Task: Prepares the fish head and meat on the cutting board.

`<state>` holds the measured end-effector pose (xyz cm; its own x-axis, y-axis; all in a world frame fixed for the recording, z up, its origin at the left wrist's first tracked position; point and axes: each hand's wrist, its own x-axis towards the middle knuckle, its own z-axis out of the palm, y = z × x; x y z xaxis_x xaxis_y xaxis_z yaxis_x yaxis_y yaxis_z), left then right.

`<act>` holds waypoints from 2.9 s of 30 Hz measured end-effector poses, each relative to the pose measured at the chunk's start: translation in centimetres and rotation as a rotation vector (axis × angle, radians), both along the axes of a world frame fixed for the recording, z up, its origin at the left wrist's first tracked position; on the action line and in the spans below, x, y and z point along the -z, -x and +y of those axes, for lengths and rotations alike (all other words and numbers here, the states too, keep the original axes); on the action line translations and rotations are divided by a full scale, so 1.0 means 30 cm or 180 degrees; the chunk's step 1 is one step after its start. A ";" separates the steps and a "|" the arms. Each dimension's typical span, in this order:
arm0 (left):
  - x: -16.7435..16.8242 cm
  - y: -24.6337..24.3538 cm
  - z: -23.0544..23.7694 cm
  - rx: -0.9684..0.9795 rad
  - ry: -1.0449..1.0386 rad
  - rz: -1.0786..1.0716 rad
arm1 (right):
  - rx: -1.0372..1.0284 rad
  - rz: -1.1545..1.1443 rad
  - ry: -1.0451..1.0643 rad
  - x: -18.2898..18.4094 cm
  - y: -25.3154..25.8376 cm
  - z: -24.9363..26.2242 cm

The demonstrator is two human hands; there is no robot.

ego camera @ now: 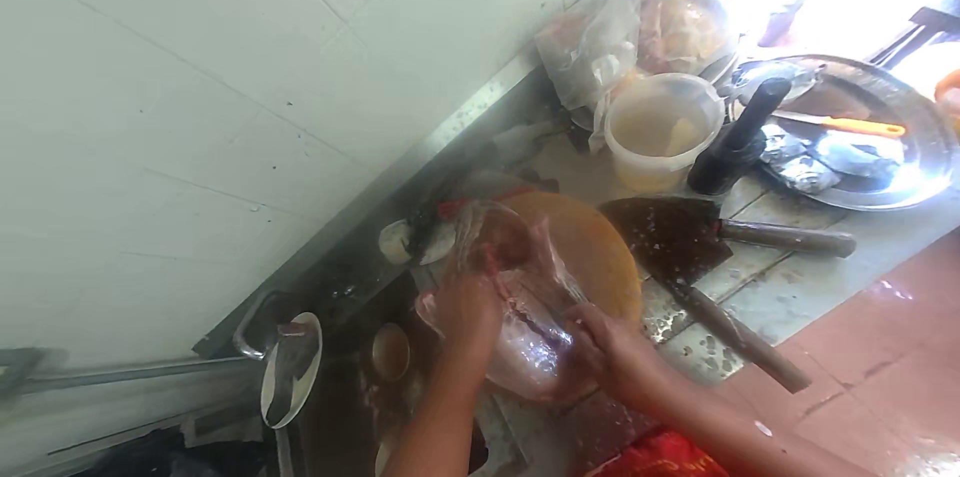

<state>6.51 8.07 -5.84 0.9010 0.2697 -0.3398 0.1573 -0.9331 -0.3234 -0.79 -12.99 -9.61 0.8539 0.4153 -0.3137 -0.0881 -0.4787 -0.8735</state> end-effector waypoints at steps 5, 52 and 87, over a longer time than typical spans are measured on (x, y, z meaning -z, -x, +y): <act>-0.019 -0.002 0.045 -0.0172 0.0406 0.0120 | -0.0295 0.0085 0.0209 0.003 -0.094 0.084; 0.068 0.023 0.136 0.0003 0.0931 -0.0486 | 0.0126 -0.0224 0.0519 -0.137 -0.258 0.232; 0.164 0.080 0.270 0.0064 0.2181 -0.1596 | -0.0899 0.0031 0.0686 -0.037 -0.201 0.243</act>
